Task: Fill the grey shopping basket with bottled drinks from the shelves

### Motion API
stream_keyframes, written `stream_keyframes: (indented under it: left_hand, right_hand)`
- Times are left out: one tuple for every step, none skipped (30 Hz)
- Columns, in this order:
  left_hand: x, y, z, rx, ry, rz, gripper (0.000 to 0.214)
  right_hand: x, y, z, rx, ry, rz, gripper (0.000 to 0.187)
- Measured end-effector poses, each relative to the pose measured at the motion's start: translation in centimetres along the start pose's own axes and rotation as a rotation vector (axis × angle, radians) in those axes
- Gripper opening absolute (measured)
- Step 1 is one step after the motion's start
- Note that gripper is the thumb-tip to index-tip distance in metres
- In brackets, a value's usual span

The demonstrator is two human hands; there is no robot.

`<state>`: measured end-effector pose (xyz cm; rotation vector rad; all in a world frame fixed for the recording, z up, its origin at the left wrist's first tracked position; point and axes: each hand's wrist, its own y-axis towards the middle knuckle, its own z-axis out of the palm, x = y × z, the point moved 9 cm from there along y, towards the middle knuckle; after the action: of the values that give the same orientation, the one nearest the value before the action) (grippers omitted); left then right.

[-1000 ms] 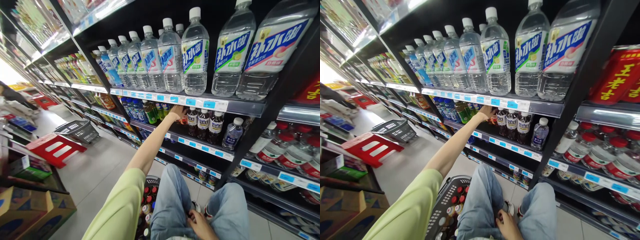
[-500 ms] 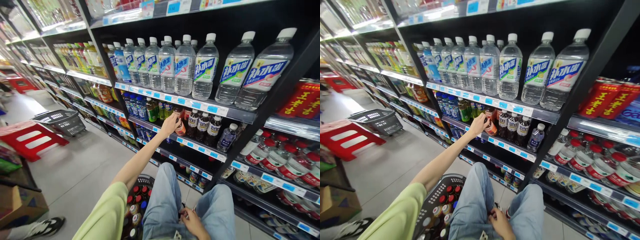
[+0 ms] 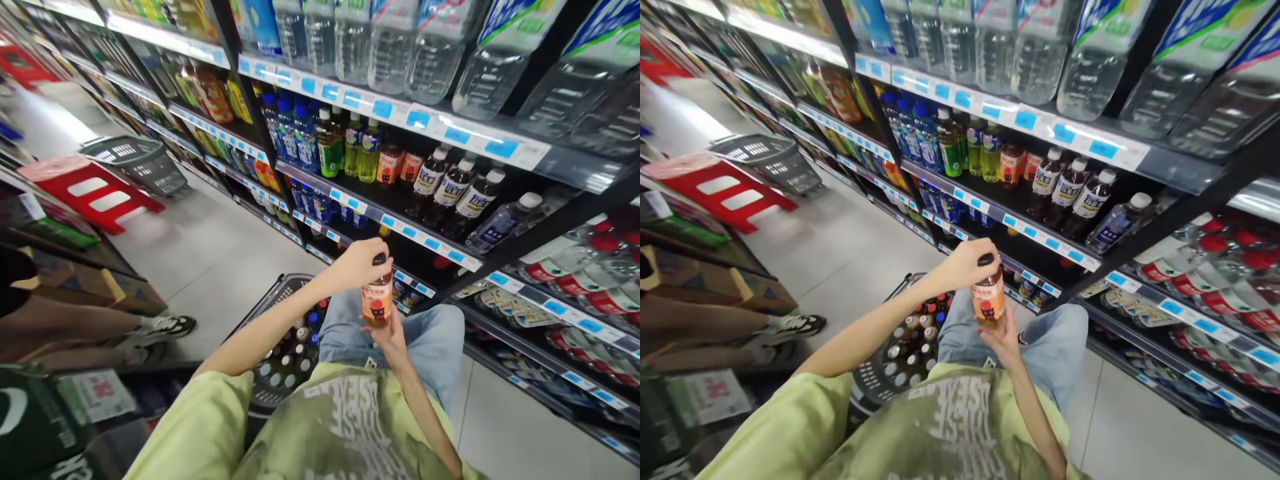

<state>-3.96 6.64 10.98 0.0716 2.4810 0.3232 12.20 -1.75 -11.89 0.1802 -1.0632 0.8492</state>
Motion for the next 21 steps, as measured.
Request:
stream_keyframes:
  left_hand:
    - [0.0, -1.2, 0.9, 0.034, -0.037, -0.015, 0.017]
    - [0.1, -2.3, 1.6, 0.059, -0.067, -0.031, 0.017]
    - [0.3, -3.2, 2.0, 0.075, -0.091, -0.05, 0.016]
    - [0.7, -4.1, 2.1, 0.082, -0.111, -0.074, 0.015]
    - [1.3, -4.9, 1.9, 0.083, -0.126, -0.103, 0.014]
    - [1.9, -5.8, 1.5, 0.077, -0.135, -0.136, 0.013]
    - [2.5, -6.7, 0.9, 0.06, -0.132, -0.172, 0.013]
    - [3.2, -7.7, 0.0, 0.033, -0.116, -0.214, 0.012]
    - [3.9, -8.9, -0.9, -0.008, -0.087, -0.26, 0.012]
    - [4.6, -10.3, -1.9, -0.06, -0.046, -0.316, 0.012]
    - [5.5, -11.8, -2.9, -0.118, 0.003, -0.384, 0.011]
    - [6.5, -13.6, -3.5, -0.174, 0.052, -0.467, 0.011]
    - [7.6, -15.7, -3.9, -0.221, 0.097, -0.56, 0.012]
    - [8.9, -17.8, -3.8, -0.257, 0.131, -0.659, 0.013]
    - [10.2, -20.1, -3.2, -0.276, 0.152, -0.761, 0.014]
    - [11.6, -22.4, -2.1, -0.28, 0.158, -0.858, 0.016]
    - [12.9, -24.6, -0.8, -0.272, 0.155, -0.943, 0.018]
    - [14.2, -26.7, 0.9, -0.254, 0.145, -1.016, 0.019]
    - [15.3, -28.7, 2.6, -0.236, 0.136, -1.081, 0.021]
    - [16.2, -30.7, 4.2, -0.221, 0.127, -1.137, 0.022]
    - [16.9, -32.6, 5.8, -0.211, 0.119, -1.189, 0.023]
  right_hand:
    - [-0.3, -0.4, 0.7, 0.02, -0.005, 0.037, 0.094]
    - [-0.8, -0.9, 1.1, 0.03, -0.013, 0.073, 0.087]
    - [-1.3, -1.3, 1.3, 0.033, -0.021, 0.103, 0.083]
    - [-1.7, -1.6, 1.2, 0.028, -0.027, 0.125, 0.082]
    - [-2.0, -1.8, 1.0, 0.018, -0.03, 0.141, 0.084]
    - [-2.2, -1.9, 0.7, 0.006, -0.035, 0.153, 0.087]
    - [-2.3, -2.0, 0.3, -0.005, -0.043, 0.165, 0.088]
    - [-2.3, -1.9, -0.1, -0.009, -0.057, 0.177, 0.086]
    - [-2.2, -1.8, -0.5, -0.002, -0.076, 0.191, 0.081]
    - [-2.1, -1.8, -1.0, 0.01, -0.1, 0.206, 0.074]
    - [-2.0, -1.9, -1.4, 0.027, -0.127, 0.225, 0.067]
    - [-1.9, -2.1, -2.0, 0.04, -0.153, 0.244, 0.062]
    - [-1.9, -2.4, -2.6, 0.046, -0.177, 0.265, 0.058]
    - [-2.0, -2.9, -3.3, 0.042, -0.194, 0.286, 0.056]
    - [-2.2, -3.5, -4.0, 0.024, -0.203, 0.305, 0.055]
    - [-2.5, -4.2, -4.8, 0.0, -0.208, 0.325, 0.054]
    - [-2.8, -4.9, -5.6, -0.026, -0.209, 0.347, 0.054]
    - [-3.2, -5.6, -6.3, -0.051, -0.209, 0.368, 0.053]
    - [-3.5, -6.2, -7.0, -0.077, -0.208, 0.384, 0.053]
    - [-3.8, -6.7, -7.6, -0.1, -0.209, 0.397, 0.053]
    - [-4.0, -7.2, -8.2, -0.118, -0.213, 0.406, 0.053]
